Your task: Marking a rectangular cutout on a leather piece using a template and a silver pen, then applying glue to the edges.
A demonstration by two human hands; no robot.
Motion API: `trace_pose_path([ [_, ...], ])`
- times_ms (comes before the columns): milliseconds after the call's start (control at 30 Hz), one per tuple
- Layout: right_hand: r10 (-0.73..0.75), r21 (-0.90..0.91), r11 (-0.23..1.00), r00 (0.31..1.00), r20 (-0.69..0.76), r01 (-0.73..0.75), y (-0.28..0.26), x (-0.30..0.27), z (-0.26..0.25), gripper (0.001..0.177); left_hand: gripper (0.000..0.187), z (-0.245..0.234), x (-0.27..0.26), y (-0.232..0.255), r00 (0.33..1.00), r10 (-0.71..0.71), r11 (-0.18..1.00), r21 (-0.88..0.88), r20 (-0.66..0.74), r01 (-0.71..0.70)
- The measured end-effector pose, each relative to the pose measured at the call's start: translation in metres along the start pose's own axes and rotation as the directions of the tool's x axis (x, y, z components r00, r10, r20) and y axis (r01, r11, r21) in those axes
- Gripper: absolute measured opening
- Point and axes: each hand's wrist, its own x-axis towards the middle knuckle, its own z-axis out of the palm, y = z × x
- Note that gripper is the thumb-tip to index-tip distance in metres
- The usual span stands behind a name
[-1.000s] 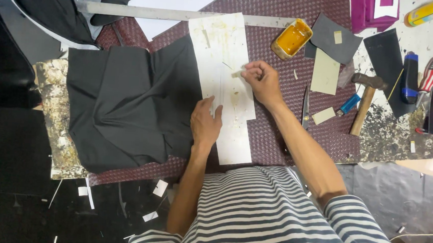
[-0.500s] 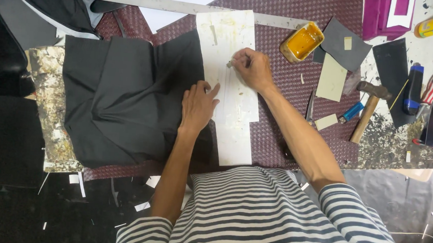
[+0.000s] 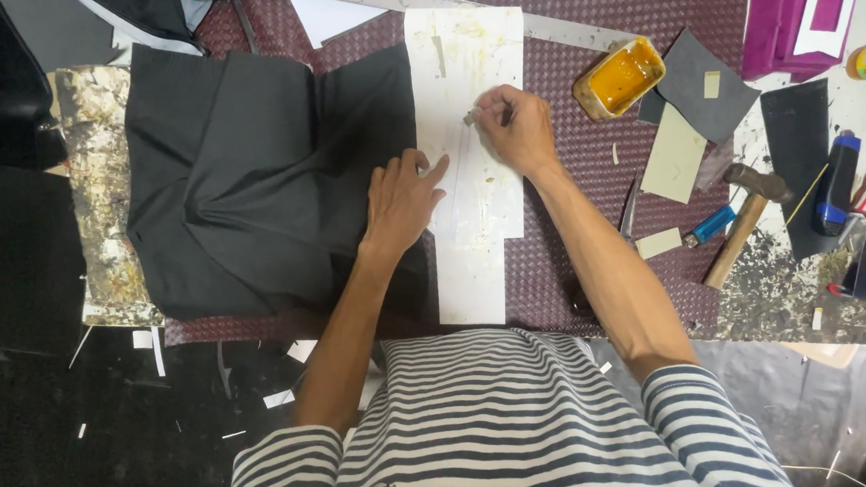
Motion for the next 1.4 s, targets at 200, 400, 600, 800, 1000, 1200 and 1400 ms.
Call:
trace_pose_path([
  [200,-0.007,-0.010,1.000,1.000,-0.019,0.007,-0.005,0.000,0.000,0.013,0.043,-0.006,0.001,0.001,1.000,-0.008,0.999,-0.040,0.026,0.009],
  [400,-0.021,-0.024,0.999,1.000,-0.020,0.021,-0.005,-0.001,0.002,0.014,0.041,-0.002,0.001,-0.001,1.000,-0.009,0.999,-0.042,0.024,0.010],
  [600,-0.025,-0.061,0.998,0.999,-0.035,0.023,-0.011,-0.012,0.005,0.013,0.041,0.003,0.000,-0.002,1.000,-0.014,0.999,-0.033,0.014,0.014],
  [800,-0.057,-0.116,0.992,0.998,-0.007,0.056,-0.015,-0.018,0.007,0.015,0.043,0.005,0.000,-0.002,0.999,-0.002,1.000,-0.012,-0.034,0.001],
  [1000,-0.027,-0.116,0.993,0.987,-0.161,0.008,-0.006,-0.006,0.016,0.010,0.044,0.012,-0.001,-0.003,0.998,-0.006,1.000,-0.004,-0.057,0.005],
  [1200,-0.037,-0.090,0.996,0.985,-0.166,0.022,-0.008,0.004,0.031,0.009,0.044,0.010,-0.001,-0.003,0.997,0.006,1.000,0.003,-0.078,-0.006],
  [1400,-0.107,-0.131,0.987,0.989,-0.098,0.094,-0.007,0.010,0.034,0.012,0.040,0.009,-0.001,-0.004,0.997,0.004,1.000,-0.015,-0.083,-0.005],
])
